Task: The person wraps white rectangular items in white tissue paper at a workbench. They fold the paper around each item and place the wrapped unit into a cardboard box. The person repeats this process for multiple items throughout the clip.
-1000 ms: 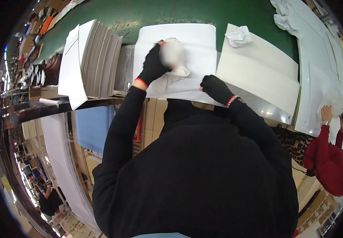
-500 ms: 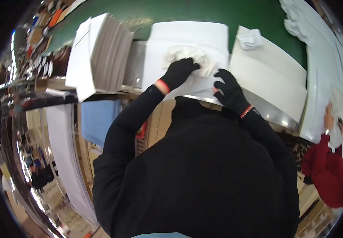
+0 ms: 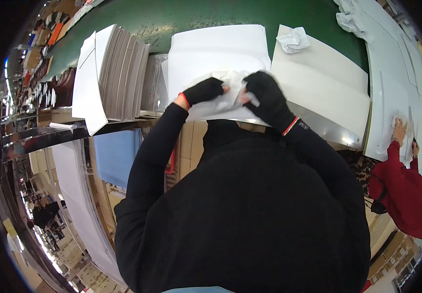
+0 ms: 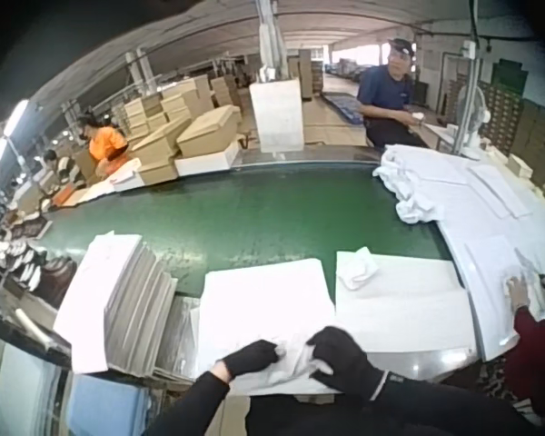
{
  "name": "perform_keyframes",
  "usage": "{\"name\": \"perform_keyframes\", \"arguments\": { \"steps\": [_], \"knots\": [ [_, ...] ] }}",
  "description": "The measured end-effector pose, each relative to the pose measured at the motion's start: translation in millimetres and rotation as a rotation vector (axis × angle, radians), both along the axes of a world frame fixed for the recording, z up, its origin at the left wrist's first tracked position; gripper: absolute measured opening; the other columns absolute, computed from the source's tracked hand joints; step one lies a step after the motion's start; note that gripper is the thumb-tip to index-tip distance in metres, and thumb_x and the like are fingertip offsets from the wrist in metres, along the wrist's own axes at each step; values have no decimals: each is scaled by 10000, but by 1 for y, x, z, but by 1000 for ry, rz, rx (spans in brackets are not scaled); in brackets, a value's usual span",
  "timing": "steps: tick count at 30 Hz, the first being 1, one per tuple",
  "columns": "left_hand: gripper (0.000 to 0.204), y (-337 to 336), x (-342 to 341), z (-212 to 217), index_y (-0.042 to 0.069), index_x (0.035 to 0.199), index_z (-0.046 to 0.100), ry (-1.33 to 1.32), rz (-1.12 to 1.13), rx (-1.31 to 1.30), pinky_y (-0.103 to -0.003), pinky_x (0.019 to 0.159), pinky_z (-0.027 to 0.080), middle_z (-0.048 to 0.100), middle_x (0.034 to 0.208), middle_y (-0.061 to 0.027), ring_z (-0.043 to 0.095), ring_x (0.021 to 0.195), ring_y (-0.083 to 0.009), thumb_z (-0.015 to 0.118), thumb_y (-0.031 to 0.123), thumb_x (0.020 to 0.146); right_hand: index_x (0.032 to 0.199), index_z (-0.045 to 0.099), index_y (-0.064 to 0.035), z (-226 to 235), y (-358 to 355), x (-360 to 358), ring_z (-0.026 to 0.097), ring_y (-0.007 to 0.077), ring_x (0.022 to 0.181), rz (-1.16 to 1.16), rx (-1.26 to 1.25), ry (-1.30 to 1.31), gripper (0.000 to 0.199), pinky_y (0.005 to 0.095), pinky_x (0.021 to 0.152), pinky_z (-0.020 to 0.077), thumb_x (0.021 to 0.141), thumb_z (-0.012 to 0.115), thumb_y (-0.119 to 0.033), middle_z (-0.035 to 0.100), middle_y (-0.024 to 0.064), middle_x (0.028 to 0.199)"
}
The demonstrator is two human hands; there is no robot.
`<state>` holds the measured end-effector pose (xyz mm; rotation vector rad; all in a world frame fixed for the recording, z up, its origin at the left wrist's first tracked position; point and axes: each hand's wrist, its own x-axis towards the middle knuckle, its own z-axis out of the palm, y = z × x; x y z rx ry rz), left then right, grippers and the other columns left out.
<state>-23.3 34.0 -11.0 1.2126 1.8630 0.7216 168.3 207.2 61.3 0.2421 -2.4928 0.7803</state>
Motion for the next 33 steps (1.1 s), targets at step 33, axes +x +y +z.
{"name": "perform_keyframes", "arguments": {
  "steps": [33],
  "knots": [
    [647,-21,92,14,75,1341,445,803,477,301,-479,1009,344,534,1250,-148,484,1196,-322,696,190,756,1392,417,-70,-81,-9,-52,312,338,1394,89,472,-432,863,662,1108,142,684,793,-389,411,149,1448]
  ]
}}
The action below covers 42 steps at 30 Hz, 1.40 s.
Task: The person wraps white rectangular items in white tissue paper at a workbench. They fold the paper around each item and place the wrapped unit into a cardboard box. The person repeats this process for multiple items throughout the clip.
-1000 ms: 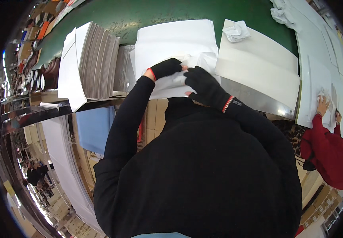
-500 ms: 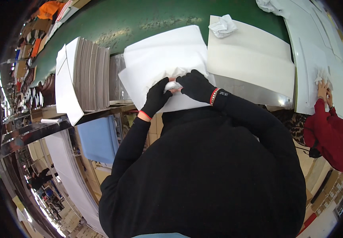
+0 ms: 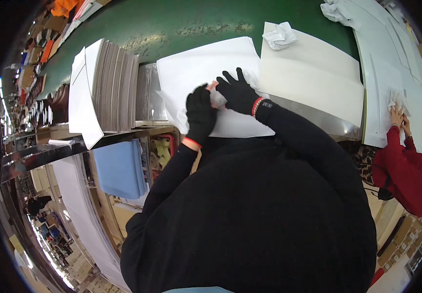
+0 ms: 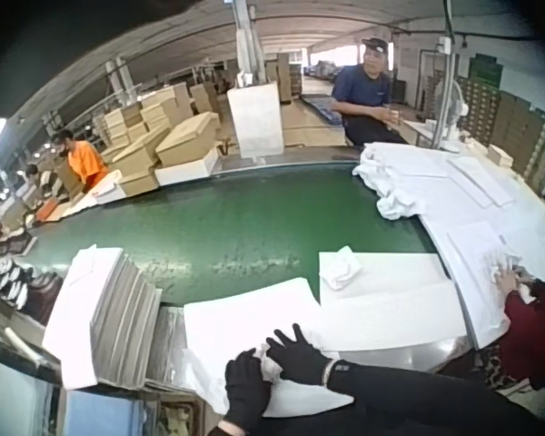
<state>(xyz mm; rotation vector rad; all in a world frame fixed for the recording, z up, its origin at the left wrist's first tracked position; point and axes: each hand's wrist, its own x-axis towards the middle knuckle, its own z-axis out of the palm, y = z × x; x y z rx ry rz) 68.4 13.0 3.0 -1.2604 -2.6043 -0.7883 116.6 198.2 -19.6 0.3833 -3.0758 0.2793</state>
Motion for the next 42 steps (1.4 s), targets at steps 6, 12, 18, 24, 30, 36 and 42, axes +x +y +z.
{"name": "perform_keyframes", "arguments": {
  "steps": [6,12,18,24,30,36,42],
  "knots": [
    [586,-4,-11,-22,75,1237,525,-98,-15,28,-433,849,456,616,1102,-140,588,1024,-316,747,258,726,1308,486,-70,18,-7,-8,301,332,1404,-88,-51,44,696,621,1124,151,706,768,-278,460,164,1397],
    [375,6,-83,4,93,1116,599,-374,-28,-143,-427,752,502,684,937,-155,654,877,-341,510,403,926,1093,603,-70,30,1,25,605,270,915,-294,-666,79,397,404,818,465,779,748,-264,620,137,1062],
    [404,20,-127,-29,118,1087,648,-342,102,-174,-446,773,509,695,964,-147,659,886,-349,397,414,970,950,604,-73,18,-7,8,642,140,772,-718,-1642,-598,333,284,666,529,870,700,-381,646,36,922],
    [344,22,-81,-44,80,1056,647,-481,114,74,-462,748,506,687,915,-187,651,862,-388,453,353,977,1037,636,-20,22,-28,-14,642,154,832,-830,-1849,-492,479,302,707,522,773,788,-390,658,56,956],
    [493,-12,-31,-30,55,1319,495,-225,161,80,-525,1021,331,448,1405,-191,406,1292,-398,532,362,935,1014,696,-39,14,-19,-17,620,146,874,-795,-1674,-118,399,283,832,463,724,821,-283,685,42,948],
    [811,-31,-58,-41,66,1495,269,55,58,-302,-650,1083,158,251,1544,-190,246,1403,-425,560,520,890,1086,632,-9,62,42,6,636,163,907,-730,-1928,-109,420,313,847,497,743,794,-189,675,52,971],
    [1025,5,-129,10,94,1543,28,-887,-203,284,-396,930,452,259,1546,-184,583,1035,-257,629,544,846,1114,624,-5,101,55,29,643,183,932,-524,-1263,-122,549,332,856,499,667,850,-229,687,86,1014]
  ]
}}
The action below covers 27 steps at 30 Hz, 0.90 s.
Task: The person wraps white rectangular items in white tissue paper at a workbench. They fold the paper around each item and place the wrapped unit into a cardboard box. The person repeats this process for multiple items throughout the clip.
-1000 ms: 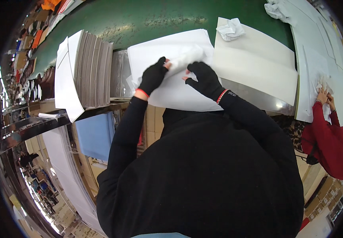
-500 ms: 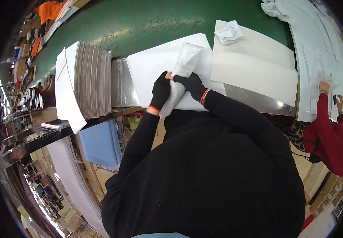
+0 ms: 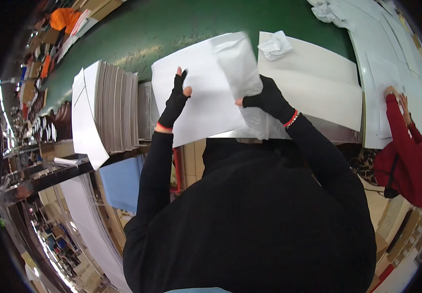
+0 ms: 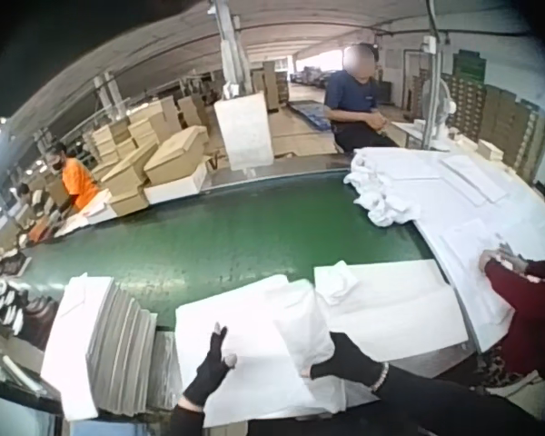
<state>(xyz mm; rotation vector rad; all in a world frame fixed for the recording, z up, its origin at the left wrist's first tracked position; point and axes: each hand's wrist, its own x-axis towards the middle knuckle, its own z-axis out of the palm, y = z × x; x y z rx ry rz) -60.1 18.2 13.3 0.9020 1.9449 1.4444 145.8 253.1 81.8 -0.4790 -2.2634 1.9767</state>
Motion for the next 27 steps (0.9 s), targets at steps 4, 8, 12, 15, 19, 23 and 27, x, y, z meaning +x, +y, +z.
{"name": "perform_keyframes", "arguments": {
  "steps": [4,8,12,15,19,23,27],
  "knots": [
    [1204,35,69,74,79,1538,1,232,-185,294,-321,808,501,386,1434,-153,590,905,-183,844,278,703,1139,610,-10,12,-19,12,656,208,926,99,234,106,655,337,849,503,579,890,-200,693,114,1010],
    [790,50,111,135,11,1392,374,-85,133,326,-303,767,511,590,1152,-91,588,980,-148,811,166,753,1135,628,-6,36,-27,23,651,199,924,204,21,-4,615,331,859,500,595,871,-172,693,109,1013],
    [419,40,117,136,-14,1191,551,-378,195,382,-264,817,476,610,1050,-51,575,970,-123,670,261,899,1143,631,11,47,-34,32,641,220,967,295,-46,34,624,335,892,486,603,868,-196,686,122,1041],
    [438,39,125,137,-12,1203,532,-574,202,440,-246,844,450,599,1031,-53,573,945,-116,605,330,939,1148,625,22,60,-42,34,629,226,1005,347,-53,-11,641,343,915,474,608,864,-227,675,138,1073],
    [451,28,124,126,-9,1218,515,-632,214,424,-256,819,463,596,1025,-65,573,941,-121,638,302,915,1142,630,27,45,-37,40,629,228,1015,323,12,26,648,341,920,471,607,868,-252,675,145,1087],
    [456,22,127,124,-13,1218,510,-664,233,416,-265,811,472,595,1008,-63,579,945,-133,660,273,896,1107,651,30,47,-34,47,642,223,983,342,-38,-63,618,327,903,478,608,864,-265,693,140,1034],
    [503,25,133,117,-8,1265,481,-527,293,390,-280,821,478,600,1017,-81,590,965,-165,676,253,881,1082,662,18,54,-40,50,649,191,931,330,-14,-71,567,320,861,492,599,860,-202,702,102,986]
  ]
}}
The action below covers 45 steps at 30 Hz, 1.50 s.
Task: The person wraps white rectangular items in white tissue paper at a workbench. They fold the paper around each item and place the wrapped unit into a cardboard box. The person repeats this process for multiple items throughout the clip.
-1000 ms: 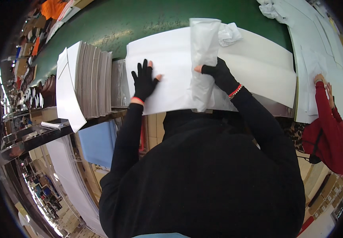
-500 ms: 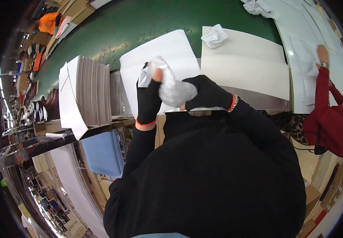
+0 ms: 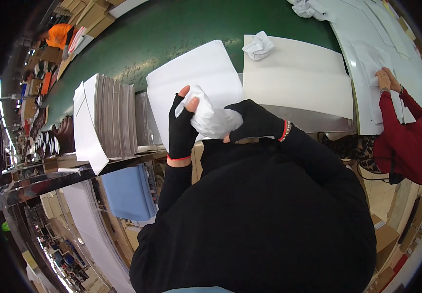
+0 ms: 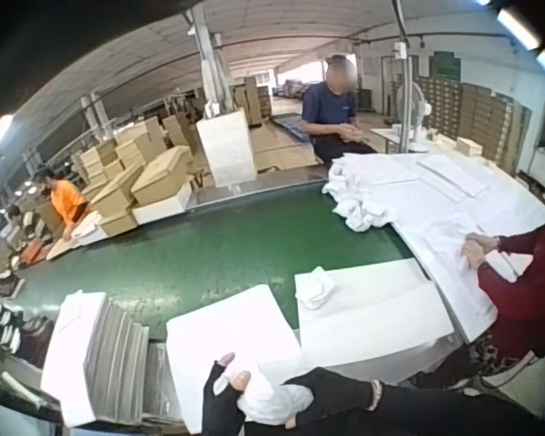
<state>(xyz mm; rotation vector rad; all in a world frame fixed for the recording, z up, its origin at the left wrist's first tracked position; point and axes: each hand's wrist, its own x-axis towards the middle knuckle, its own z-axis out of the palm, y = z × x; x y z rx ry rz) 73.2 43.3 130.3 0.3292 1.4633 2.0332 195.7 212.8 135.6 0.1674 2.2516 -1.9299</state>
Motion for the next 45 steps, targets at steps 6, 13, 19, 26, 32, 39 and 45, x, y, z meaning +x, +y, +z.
{"name": "perform_keyframes", "arguments": {
  "steps": [6,13,19,26,32,39,45],
  "knots": [
    [282,0,3,-12,2,1135,629,631,-4,-234,-273,804,477,669,970,-102,625,899,-154,582,200,939,1155,615,-18,1,-5,-1,636,176,945,9,-27,-4,604,317,860,484,606,830,-144,683,85,1024],
    [611,-4,23,12,33,1196,596,620,-289,-416,-338,696,523,701,903,-139,702,768,-250,805,359,723,1272,498,-8,-39,-4,-6,637,257,1023,-56,243,154,811,349,903,488,593,867,-251,643,148,1125],
    [418,-8,9,12,21,983,665,647,-99,-440,-317,644,536,708,801,-109,702,713,-229,831,285,704,1253,544,3,-7,1,-1,644,187,876,66,-62,-75,742,305,772,509,631,852,-262,665,124,1038],
    [540,-29,-14,7,-7,1127,618,384,-400,-239,-302,780,505,675,971,-87,637,882,-164,832,195,674,956,722,-22,9,17,12,664,161,771,258,27,-268,431,264,736,491,630,870,-263,717,71,853],
    [655,-32,-11,4,-36,1176,580,86,-502,-100,-309,838,483,656,1016,-98,621,947,-196,773,326,666,981,705,1,33,35,10,653,133,791,516,-208,-221,342,274,736,503,715,823,-178,712,68,869],
    [558,-24,5,-6,-32,1166,569,-25,-350,-74,-310,838,487,644,1024,-110,615,944,-200,755,238,714,1194,625,-71,-3,30,1,627,145,843,-110,292,329,423,324,763,505,781,713,-88,659,46,964],
    [458,-8,15,5,-24,1129,573,68,-158,-184,-309,816,499,639,1004,-101,616,912,-187,751,165,752,1264,572,7,-35,11,1,592,141,1003,-283,-541,96,353,309,877,490,997,475,-202,641,80,1071]
  ]
}}
